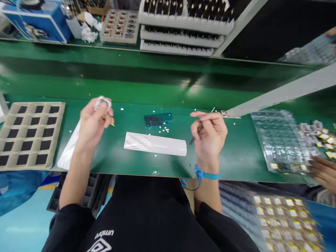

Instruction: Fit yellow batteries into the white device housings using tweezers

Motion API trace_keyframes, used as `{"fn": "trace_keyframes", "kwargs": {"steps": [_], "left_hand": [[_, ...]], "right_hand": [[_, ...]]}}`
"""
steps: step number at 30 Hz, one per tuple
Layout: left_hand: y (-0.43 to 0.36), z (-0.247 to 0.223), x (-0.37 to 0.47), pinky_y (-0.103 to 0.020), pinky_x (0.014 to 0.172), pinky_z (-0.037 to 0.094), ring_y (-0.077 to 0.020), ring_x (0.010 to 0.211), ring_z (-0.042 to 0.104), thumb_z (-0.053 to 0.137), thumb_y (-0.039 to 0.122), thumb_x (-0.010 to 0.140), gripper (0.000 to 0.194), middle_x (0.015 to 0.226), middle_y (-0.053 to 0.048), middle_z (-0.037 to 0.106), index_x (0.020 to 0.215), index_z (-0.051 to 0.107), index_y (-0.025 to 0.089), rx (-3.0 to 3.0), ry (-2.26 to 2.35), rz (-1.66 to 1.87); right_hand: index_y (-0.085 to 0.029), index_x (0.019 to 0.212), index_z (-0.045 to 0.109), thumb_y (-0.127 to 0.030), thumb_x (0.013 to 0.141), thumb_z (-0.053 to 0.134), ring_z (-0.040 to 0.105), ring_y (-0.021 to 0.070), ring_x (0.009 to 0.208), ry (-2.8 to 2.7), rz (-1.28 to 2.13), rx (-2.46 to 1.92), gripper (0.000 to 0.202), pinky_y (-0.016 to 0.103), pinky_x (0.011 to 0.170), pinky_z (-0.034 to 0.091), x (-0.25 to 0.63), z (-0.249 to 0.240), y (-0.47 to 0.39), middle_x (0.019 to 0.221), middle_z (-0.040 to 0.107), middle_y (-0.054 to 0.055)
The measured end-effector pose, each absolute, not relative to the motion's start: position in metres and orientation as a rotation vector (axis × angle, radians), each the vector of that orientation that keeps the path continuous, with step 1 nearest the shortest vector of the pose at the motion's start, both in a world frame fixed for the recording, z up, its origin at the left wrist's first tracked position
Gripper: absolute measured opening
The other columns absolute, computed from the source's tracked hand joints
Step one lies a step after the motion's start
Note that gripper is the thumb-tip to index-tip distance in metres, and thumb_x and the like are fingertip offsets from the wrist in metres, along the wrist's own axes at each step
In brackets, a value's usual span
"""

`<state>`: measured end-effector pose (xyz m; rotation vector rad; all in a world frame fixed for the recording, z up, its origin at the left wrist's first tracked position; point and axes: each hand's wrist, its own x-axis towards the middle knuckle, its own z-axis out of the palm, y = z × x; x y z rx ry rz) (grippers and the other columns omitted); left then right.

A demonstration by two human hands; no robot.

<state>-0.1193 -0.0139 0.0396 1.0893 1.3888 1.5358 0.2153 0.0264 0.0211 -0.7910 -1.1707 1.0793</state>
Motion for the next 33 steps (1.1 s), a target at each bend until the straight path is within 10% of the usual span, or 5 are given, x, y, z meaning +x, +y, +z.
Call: {"fn": "trace_keyframes", "kwargs": {"steps": [4,9,14,18,33], "left_hand": [[-0.033,0.047,-0.060,-0.023,0.048,0.045,-0.0056,0.042,0.043,0.069,0.030,0.093,0.027,0.067,0.008,0.056,0.114,0.054,0.021,0.985,1.149,1.165],[-0.045,0.044,-0.042,-0.021,0.041,0.039,-0.0073,0.041,0.045,0.066,0.031,0.098,0.024,0.064,0.008,0.053,0.113,0.050,0.022,1.080,1.164,1.158],[-0.049,0.040,-0.042,-0.022,0.041,0.037,-0.0083,0.044,0.046,0.066,0.025,0.098,0.014,0.065,0.005,0.055,0.111,0.062,0.020,1.205,1.314,1.146],[-0.051,0.038,-0.041,-0.022,0.046,0.037,-0.0094,0.052,0.047,0.065,0.020,0.095,0.019,0.069,0.003,0.058,0.113,0.065,0.020,1.283,1.399,1.105],[-0.062,0.044,-0.033,-0.022,0.051,0.040,-0.0094,0.055,0.051,0.060,0.021,0.094,0.025,0.092,-0.002,0.074,0.114,0.073,0.018,1.552,1.663,0.950]], "right_hand": [[-0.032,0.130,0.070,-0.030,0.099,0.049,0.076,0.0088,0.090,-0.876,1.407,-0.712,0.038,0.017,0.064,0.060,0.182,0.000,-0.006,0.148,0.066,0.002],[-0.040,0.144,0.061,-0.012,0.082,0.059,0.074,0.0086,0.105,-0.802,1.872,-0.691,0.068,0.015,0.071,0.062,0.170,-0.011,-0.046,0.165,0.049,-0.005],[-0.030,0.112,0.078,-0.044,0.095,0.069,0.073,0.0117,0.079,-0.786,1.780,-0.799,0.024,0.019,0.055,0.058,0.158,0.002,-0.054,0.111,0.081,0.001],[-0.022,0.077,0.074,-0.062,0.099,0.057,0.044,0.0074,0.039,-0.830,1.597,-1.065,0.048,0.020,0.035,0.035,0.159,0.009,-0.036,0.048,0.054,-0.005],[-0.023,0.093,0.064,-0.034,0.108,0.052,0.063,0.0105,0.059,-1.763,0.720,-1.048,0.022,0.026,0.058,0.051,0.146,0.015,-0.042,0.068,0.068,-0.002]]}}
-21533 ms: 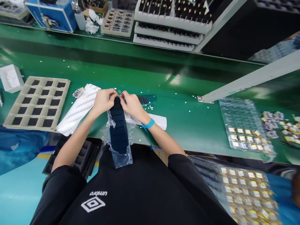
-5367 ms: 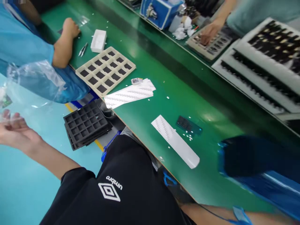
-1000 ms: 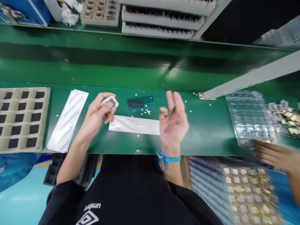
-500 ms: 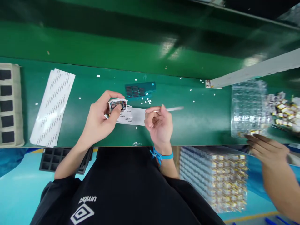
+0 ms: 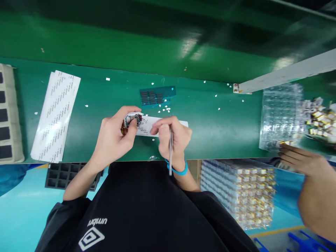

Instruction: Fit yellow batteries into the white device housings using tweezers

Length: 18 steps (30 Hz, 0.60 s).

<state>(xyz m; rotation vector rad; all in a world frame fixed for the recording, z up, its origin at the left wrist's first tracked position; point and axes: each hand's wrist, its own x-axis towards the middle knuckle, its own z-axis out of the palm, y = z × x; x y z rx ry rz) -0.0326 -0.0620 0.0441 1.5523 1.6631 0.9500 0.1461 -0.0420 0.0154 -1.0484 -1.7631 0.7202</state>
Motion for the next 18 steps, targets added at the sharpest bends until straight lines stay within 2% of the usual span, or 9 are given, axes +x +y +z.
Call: {"fn": "trace_keyframes", "kwargs": {"steps": [3,5,11,16,18], "left_hand": [[-0.063,0.043,-0.030,-0.022,0.051,0.039,-0.0096,0.051,0.050,0.060,0.017,0.091,0.026,0.079,0.001,0.070,0.114,0.073,0.019,1.605,1.672,0.940],[-0.063,0.043,-0.029,-0.022,0.052,0.039,-0.0094,0.048,0.048,0.060,0.015,0.090,0.026,0.069,0.003,0.065,0.113,0.073,0.019,1.615,1.684,0.952],[-0.065,0.043,-0.031,-0.022,0.052,0.040,-0.0083,0.052,0.049,0.061,0.016,0.093,0.024,0.081,0.001,0.068,0.113,0.074,0.020,1.554,1.698,1.015],[-0.064,0.040,-0.032,-0.023,0.050,0.036,-0.0083,0.051,0.045,0.060,0.015,0.092,0.026,0.078,0.002,0.066,0.112,0.075,0.021,1.514,1.684,1.011],[-0.064,0.038,-0.033,-0.023,0.050,0.035,-0.0084,0.051,0.044,0.060,0.015,0.091,0.027,0.077,0.002,0.065,0.112,0.075,0.022,1.508,1.683,1.014]], "right_hand": [[-0.019,0.128,0.065,-0.032,0.109,0.047,0.064,0.0145,0.066,-2.060,0.401,-0.959,0.029,0.030,0.064,0.055,0.140,0.014,-0.040,0.078,0.073,0.002],[-0.017,0.137,0.060,-0.029,0.109,0.046,0.066,0.0175,0.072,-2.207,0.235,-0.898,0.034,0.032,0.065,0.054,0.137,0.011,-0.038,0.084,0.075,0.004],[-0.012,0.149,0.052,-0.022,0.108,0.046,0.062,0.0193,0.068,-2.264,0.085,-0.877,0.043,0.033,0.056,0.047,0.133,0.008,-0.041,0.083,0.073,0.006],[-0.008,0.147,0.052,-0.025,0.111,0.035,0.066,0.0192,0.077,-2.246,0.266,-0.837,0.044,0.033,0.069,0.057,0.134,0.003,-0.040,0.099,0.077,0.010],[-0.006,0.147,0.052,-0.026,0.112,0.030,0.067,0.0197,0.078,-2.236,0.292,-0.816,0.046,0.034,0.070,0.059,0.133,-0.001,-0.039,0.099,0.077,0.011]]}}
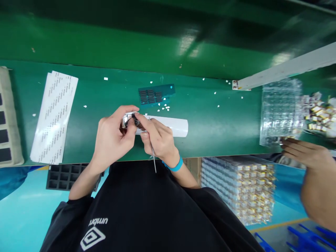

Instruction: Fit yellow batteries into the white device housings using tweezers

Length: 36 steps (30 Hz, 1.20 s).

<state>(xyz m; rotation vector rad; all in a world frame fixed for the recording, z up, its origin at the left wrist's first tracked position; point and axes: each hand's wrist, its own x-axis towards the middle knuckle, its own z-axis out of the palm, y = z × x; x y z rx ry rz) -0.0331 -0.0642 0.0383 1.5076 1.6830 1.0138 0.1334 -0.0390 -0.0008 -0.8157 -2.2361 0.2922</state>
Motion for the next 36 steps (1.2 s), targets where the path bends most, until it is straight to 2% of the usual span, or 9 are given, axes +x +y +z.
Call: {"fn": "trace_keyframes", "kwargs": {"steps": [5,8,11,15,18,21,25,30,36], "left_hand": [[-0.067,0.037,-0.035,-0.023,0.050,0.036,-0.0103,0.058,0.053,0.059,0.019,0.096,0.026,0.085,-0.001,0.068,0.116,0.075,0.022,1.460,1.660,1.030],[-0.068,0.040,-0.035,-0.023,0.050,0.036,-0.0098,0.057,0.052,0.060,0.019,0.096,0.024,0.084,-0.001,0.068,0.114,0.076,0.021,1.460,1.683,1.038],[-0.067,0.041,-0.036,-0.023,0.049,0.035,-0.0097,0.055,0.051,0.060,0.019,0.094,0.024,0.077,0.001,0.066,0.112,0.077,0.021,1.490,1.692,1.024],[-0.064,0.040,-0.037,-0.023,0.049,0.034,-0.0082,0.049,0.043,0.060,0.015,0.092,0.026,0.069,0.003,0.061,0.110,0.078,0.022,1.501,1.672,1.007],[-0.063,0.040,-0.035,-0.023,0.048,0.034,-0.0090,0.050,0.045,0.061,0.016,0.094,0.025,0.066,0.003,0.059,0.112,0.077,0.022,1.366,1.574,1.039],[-0.063,0.042,-0.033,-0.023,0.049,0.039,-0.0101,0.053,0.051,0.061,0.019,0.096,0.020,0.069,0.002,0.061,0.111,0.075,0.021,1.186,1.438,1.079],[-0.064,0.043,-0.029,-0.023,0.051,0.040,-0.0106,0.056,0.052,0.063,0.019,0.096,0.019,0.075,0.001,0.064,0.111,0.074,0.021,1.216,1.430,1.086],[-0.064,0.040,-0.027,-0.022,0.051,0.038,-0.0104,0.058,0.052,0.062,0.016,0.093,0.020,0.080,0.000,0.067,0.108,0.075,0.021,1.434,1.517,1.014],[-0.062,0.039,-0.027,-0.023,0.052,0.039,-0.0100,0.056,0.051,0.060,0.016,0.095,0.020,0.081,0.001,0.068,0.109,0.072,0.021,1.399,1.462,0.994]], "right_hand": [[-0.005,0.152,0.049,-0.033,0.113,0.026,0.066,0.0215,0.076,-2.258,0.109,-0.750,0.053,0.035,0.064,0.059,0.131,-0.007,-0.037,0.099,0.078,0.011],[-0.005,0.155,0.045,-0.034,0.113,0.027,0.069,0.0221,0.084,-2.232,0.088,-0.719,0.054,0.035,0.069,0.061,0.130,-0.010,-0.036,0.109,0.079,0.012],[-0.001,0.157,0.041,-0.035,0.113,0.028,0.068,0.0232,0.082,-2.214,0.068,-0.686,0.057,0.037,0.067,0.061,0.130,-0.013,-0.035,0.106,0.080,0.013],[-0.006,0.140,0.057,-0.037,0.114,0.032,0.069,0.0197,0.073,-2.188,0.086,-0.698,0.048,0.034,0.060,0.060,0.133,-0.014,-0.032,0.098,0.080,0.011],[-0.015,0.122,0.062,-0.028,0.113,0.036,0.075,0.0139,0.081,-1.998,0.461,-0.771,0.030,0.026,0.071,0.064,0.138,-0.009,-0.033,0.098,0.079,0.006],[-0.021,0.117,0.061,-0.024,0.112,0.041,0.076,0.0091,0.083,-1.787,0.738,-0.914,0.021,0.021,0.074,0.064,0.142,-0.001,-0.034,0.101,0.078,0.002],[-0.020,0.116,0.063,-0.029,0.108,0.053,0.077,0.0134,0.089,-1.945,0.602,-0.948,0.015,0.026,0.078,0.064,0.142,0.005,-0.033,0.104,0.079,0.004],[-0.020,0.105,0.064,-0.026,0.110,0.048,0.072,0.0137,0.079,-2.035,0.412,-0.984,0.018,0.028,0.073,0.060,0.141,0.001,-0.028,0.093,0.078,0.003],[-0.019,0.109,0.063,-0.028,0.112,0.043,0.070,0.0103,0.075,-1.848,0.604,-1.042,0.022,0.026,0.073,0.059,0.145,0.004,-0.028,0.091,0.075,0.001]]}}
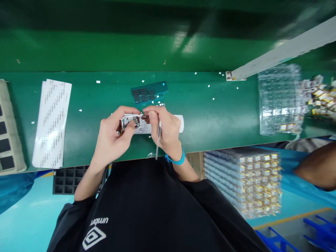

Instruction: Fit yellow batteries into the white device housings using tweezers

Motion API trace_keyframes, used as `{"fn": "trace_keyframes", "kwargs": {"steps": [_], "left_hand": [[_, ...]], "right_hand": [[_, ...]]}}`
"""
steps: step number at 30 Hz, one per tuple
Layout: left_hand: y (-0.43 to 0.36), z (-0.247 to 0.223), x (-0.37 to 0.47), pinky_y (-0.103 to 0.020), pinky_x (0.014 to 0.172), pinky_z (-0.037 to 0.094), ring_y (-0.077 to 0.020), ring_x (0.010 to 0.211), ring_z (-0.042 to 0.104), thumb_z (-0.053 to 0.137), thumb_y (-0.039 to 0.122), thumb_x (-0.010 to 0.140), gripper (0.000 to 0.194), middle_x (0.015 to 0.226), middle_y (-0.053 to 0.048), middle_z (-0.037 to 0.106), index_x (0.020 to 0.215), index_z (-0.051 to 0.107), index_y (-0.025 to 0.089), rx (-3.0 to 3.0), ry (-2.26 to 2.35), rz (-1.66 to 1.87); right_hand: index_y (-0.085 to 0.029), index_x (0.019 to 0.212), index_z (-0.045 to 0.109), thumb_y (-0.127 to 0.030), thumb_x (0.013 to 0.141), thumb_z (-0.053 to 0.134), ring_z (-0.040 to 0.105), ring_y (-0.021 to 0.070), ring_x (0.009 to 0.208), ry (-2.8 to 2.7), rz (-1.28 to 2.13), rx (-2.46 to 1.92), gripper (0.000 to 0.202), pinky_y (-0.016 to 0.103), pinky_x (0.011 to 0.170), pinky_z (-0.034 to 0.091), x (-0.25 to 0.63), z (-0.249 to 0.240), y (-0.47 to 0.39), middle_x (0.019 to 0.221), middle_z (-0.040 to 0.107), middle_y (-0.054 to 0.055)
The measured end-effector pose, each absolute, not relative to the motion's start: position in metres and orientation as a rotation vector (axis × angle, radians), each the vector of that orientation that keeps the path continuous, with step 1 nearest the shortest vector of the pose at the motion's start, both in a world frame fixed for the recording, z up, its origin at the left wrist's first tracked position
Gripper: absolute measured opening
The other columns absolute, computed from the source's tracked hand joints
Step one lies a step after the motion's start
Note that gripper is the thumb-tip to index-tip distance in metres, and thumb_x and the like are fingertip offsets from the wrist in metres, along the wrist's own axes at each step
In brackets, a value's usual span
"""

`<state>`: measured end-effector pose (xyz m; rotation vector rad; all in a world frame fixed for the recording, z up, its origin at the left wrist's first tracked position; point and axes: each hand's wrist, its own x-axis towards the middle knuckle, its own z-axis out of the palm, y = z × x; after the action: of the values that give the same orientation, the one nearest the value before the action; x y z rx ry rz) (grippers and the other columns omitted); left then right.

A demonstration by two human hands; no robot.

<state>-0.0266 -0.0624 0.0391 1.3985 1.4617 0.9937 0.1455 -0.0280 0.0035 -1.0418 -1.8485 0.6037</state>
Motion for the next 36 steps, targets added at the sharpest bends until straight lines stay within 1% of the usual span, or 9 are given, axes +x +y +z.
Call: {"fn": "trace_keyframes", "kwargs": {"steps": [4,10,15,18,21,26,31,33,36], "left_hand": [[-0.064,0.036,-0.024,-0.022,0.050,0.039,-0.0093,0.056,0.051,0.061,0.018,0.095,0.018,0.088,0.000,0.069,0.111,0.069,0.022,1.394,1.516,0.994],[-0.072,0.041,-0.013,-0.020,0.050,0.042,-0.0081,0.053,0.052,0.066,0.017,0.092,0.022,0.083,0.003,0.068,0.112,0.064,0.023,1.579,1.623,1.017],[-0.071,0.041,-0.012,-0.020,0.049,0.039,-0.0073,0.048,0.048,0.062,0.023,0.098,0.011,0.068,0.005,0.061,0.106,0.070,0.021,1.548,1.532,1.057],[-0.067,0.032,-0.014,-0.022,0.047,0.037,-0.0086,0.049,0.047,0.064,0.034,0.100,0.016,0.065,0.004,0.059,0.098,0.071,0.020,1.387,1.443,1.094],[-0.065,0.021,-0.017,-0.022,0.046,0.036,-0.0085,0.049,0.046,0.066,0.035,0.098,0.017,0.067,0.002,0.062,0.097,0.072,0.019,1.319,1.468,1.106],[-0.062,0.016,-0.019,-0.021,0.046,0.038,-0.0099,0.049,0.049,0.068,0.037,0.093,0.019,0.059,0.003,0.058,0.092,0.074,0.020,1.406,1.540,1.042],[-0.060,0.014,-0.018,-0.023,0.034,0.038,-0.0147,0.042,0.048,0.073,0.060,0.087,0.029,0.051,0.005,0.057,0.093,0.077,0.032,1.328,1.581,0.866],[-0.058,0.007,-0.019,-0.026,0.033,0.045,-0.0182,0.044,0.053,0.074,0.064,0.084,0.030,0.050,0.006,0.056,0.096,0.076,0.037,1.215,1.533,0.823],[-0.058,-0.010,-0.024,-0.028,0.034,0.052,-0.0207,0.046,0.062,0.072,0.060,0.086,0.029,0.055,0.006,0.062,0.104,0.074,0.038,1.187,1.449,0.794]], "right_hand": [[-0.021,0.120,0.062,-0.027,0.107,0.057,0.072,0.0099,0.076,-1.782,0.725,-0.979,0.015,0.022,0.069,0.060,0.155,0.006,-0.026,0.089,0.073,-0.001],[-0.020,0.113,0.062,-0.021,0.101,0.066,0.069,0.0149,0.077,-2.077,0.248,-0.797,0.013,0.028,0.068,0.058,0.167,0.002,-0.022,0.090,0.075,0.003],[-0.023,0.109,0.062,-0.033,0.112,0.044,0.062,0.0076,0.059,-1.660,0.879,-1.031,0.020,0.021,0.058,0.052,0.167,0.009,-0.031,0.074,0.066,-0.005],[-0.025,0.112,0.059,-0.044,0.110,0.049,0.057,0.0075,0.051,-1.472,1.113,-1.228,0.021,0.021,0.052,0.049,0.174,0.008,-0.030,0.067,0.062,-0.008],[-0.021,0.110,0.061,-0.040,0.110,0.049,0.062,0.0121,0.065,-1.752,0.759,-1.429,0.023,0.027,0.063,0.052,0.195,-0.006,-0.018,0.077,0.067,-0.002],[-0.018,0.120,0.072,-0.010,0.103,0.046,0.062,0.0268,0.113,-2.473,0.137,-1.613,0.032,0.036,0.082,0.058,0.228,-0.012,-0.009,0.116,0.075,0.011],[-0.027,0.142,0.066,-0.033,0.111,0.045,0.064,0.0136,0.116,-2.643,-0.018,-1.063,0.038,0.026,0.103,0.056,0.217,0.011,-0.021,0.129,0.074,0.003],[-0.029,0.138,0.070,-0.024,0.113,0.041,0.063,0.0076,0.122,-2.783,-0.086,-0.709,0.039,0.017,0.103,0.052,0.212,0.015,-0.017,0.137,0.072,-0.002],[-0.029,0.135,0.073,-0.020,0.112,0.042,0.065,0.0066,0.123,-2.842,-0.138,-0.640,0.040,0.014,0.107,0.049,0.212,0.025,-0.012,0.139,0.071,-0.006]]}}
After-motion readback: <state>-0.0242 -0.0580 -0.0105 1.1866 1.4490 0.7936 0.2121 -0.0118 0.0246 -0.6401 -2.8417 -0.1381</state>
